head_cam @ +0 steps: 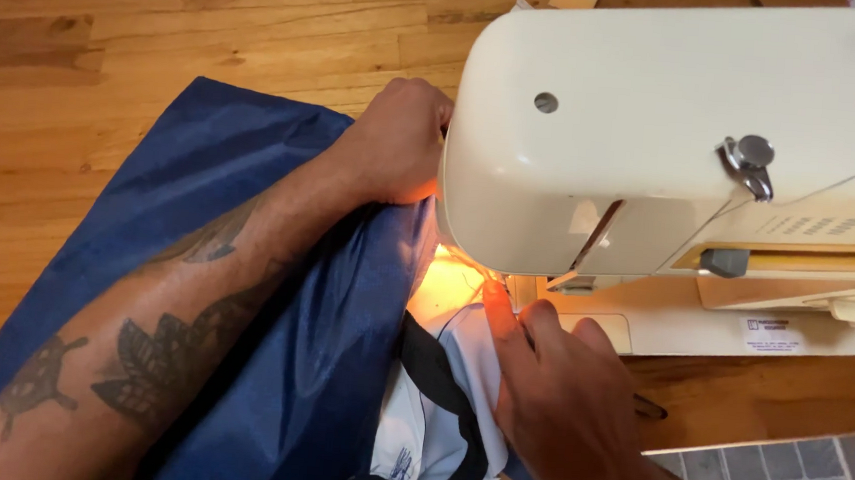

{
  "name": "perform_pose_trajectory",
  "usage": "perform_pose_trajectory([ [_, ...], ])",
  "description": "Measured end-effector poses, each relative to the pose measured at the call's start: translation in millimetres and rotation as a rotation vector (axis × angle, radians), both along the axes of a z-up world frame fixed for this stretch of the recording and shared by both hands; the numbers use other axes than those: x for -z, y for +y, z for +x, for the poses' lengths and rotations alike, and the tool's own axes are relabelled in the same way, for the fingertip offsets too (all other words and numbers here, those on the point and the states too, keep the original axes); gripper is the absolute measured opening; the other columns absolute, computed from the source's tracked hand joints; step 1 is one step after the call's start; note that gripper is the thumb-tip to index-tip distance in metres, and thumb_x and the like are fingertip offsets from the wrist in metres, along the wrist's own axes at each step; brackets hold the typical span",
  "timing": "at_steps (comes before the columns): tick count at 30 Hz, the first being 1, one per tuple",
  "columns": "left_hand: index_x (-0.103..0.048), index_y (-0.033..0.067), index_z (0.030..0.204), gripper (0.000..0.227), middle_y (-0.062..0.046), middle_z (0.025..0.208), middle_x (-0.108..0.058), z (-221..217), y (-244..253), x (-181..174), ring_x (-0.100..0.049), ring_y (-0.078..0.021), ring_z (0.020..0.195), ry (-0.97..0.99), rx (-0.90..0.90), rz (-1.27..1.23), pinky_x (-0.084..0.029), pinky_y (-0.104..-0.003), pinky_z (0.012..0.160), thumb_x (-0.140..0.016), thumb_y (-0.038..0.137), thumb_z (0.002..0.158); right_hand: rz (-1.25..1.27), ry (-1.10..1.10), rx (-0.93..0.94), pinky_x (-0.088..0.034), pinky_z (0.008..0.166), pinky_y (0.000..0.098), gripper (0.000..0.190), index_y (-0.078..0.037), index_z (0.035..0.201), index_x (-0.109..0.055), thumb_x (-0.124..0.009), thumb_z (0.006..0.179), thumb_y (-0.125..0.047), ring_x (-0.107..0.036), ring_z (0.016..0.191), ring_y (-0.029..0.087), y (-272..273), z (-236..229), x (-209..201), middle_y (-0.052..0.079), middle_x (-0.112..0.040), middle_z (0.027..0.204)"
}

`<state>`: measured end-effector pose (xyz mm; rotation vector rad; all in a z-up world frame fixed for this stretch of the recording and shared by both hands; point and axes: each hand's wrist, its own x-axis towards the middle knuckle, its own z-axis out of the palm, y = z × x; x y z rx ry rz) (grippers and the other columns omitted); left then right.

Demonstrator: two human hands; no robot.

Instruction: Sewing a blue fabric bag using a sewing machine and trimming threads with scissors

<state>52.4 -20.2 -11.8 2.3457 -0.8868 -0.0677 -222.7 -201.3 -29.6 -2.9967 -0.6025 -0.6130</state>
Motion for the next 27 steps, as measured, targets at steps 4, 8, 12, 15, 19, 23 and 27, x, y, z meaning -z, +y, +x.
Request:
perform_pose_trajectory([
  [4,-0.032,0.0145,0.068,0.050,0.001,0.096,-0.026,-2,0,-5,-0.032,-0.0098,0.097,0.016,0.040,-0.074,-0.024,-0.041,0.058,-0.078,0.025,0.082,0.032,0.071,-0.005,-0.045,0.065,0.0495,0.071,0.002,0.153,-0.068,-0.070,0.085,-0.019,-0.062,0.083,0.037,1,3,-2,0.017,-0.066,0.109],
  [8,-0.047,0.0114,0.067,0.045,0.000,0.098,-0.029,-1,-2,-10,-0.033,-0.0082,0.098,0.053,0.006,-0.060,-0.032,-0.040,0.059,-0.084,0.029,0.086,0.009,0.026,-0.031,-0.043,0.062,0.0466,0.074,0.001,0.150,-0.071,-0.071,0.076,-0.003,-0.060,0.082,0.036,2,7,-11,0.018,-0.064,0.105],
  [12,-0.049,0.0141,0.062,0.035,0.003,0.095,-0.028,-2,1,-12,-0.032,-0.0084,0.097,0.067,0.035,-0.109,-0.030,-0.035,0.059,-0.077,0.018,0.082,0.000,0.009,0.001,-0.043,0.061,0.0460,0.076,-0.004,0.154,-0.070,-0.069,0.078,0.001,-0.053,0.068,0.037,6,9,-10,0.017,-0.062,0.104],
  [15,-0.058,0.0129,0.063,0.030,0.002,0.097,-0.030,2,0,-10,-0.035,-0.0070,0.097,0.056,0.049,-0.117,-0.034,-0.034,0.058,-0.080,0.020,0.083,-0.038,-0.002,0.009,-0.046,0.064,0.0460,0.073,-0.002,0.154,-0.070,-0.070,0.081,-0.006,-0.058,0.076,0.034,5,10,-8,0.017,-0.063,0.104],
  [19,-0.064,0.0149,0.063,0.029,0.003,0.094,-0.028,3,0,-13,-0.031,-0.0087,0.095,0.074,0.048,-0.096,-0.034,-0.032,0.059,-0.081,0.025,0.084,0.015,0.021,0.060,-0.051,0.067,0.0477,0.075,-0.014,0.155,-0.074,-0.071,0.080,-0.014,-0.058,0.066,0.036,2,12,-4,0.014,-0.066,0.108],
  [23,-0.071,0.0149,0.067,0.023,0.004,0.095,-0.029,3,0,-14,-0.033,-0.0065,0.096,0.062,0.069,-0.109,-0.036,-0.031,0.060,-0.082,0.026,0.084,0.055,-0.035,-0.021,-0.049,0.069,0.0455,0.064,-0.009,0.145,-0.077,-0.074,0.082,-0.001,-0.060,0.076,0.034,1,12,-9,0.015,-0.067,0.105],
  [27,-0.069,0.0164,0.067,0.023,0.007,0.089,-0.027,5,1,-17,-0.033,-0.0070,0.097,0.064,0.058,-0.096,-0.037,-0.030,0.061,-0.081,0.027,0.083,0.228,-0.016,-0.101,-0.042,0.071,0.0488,0.030,-0.001,0.125,-0.076,-0.066,0.096,0.001,-0.062,0.083,0.037,3,4,-13,0.016,-0.068,0.106],
])
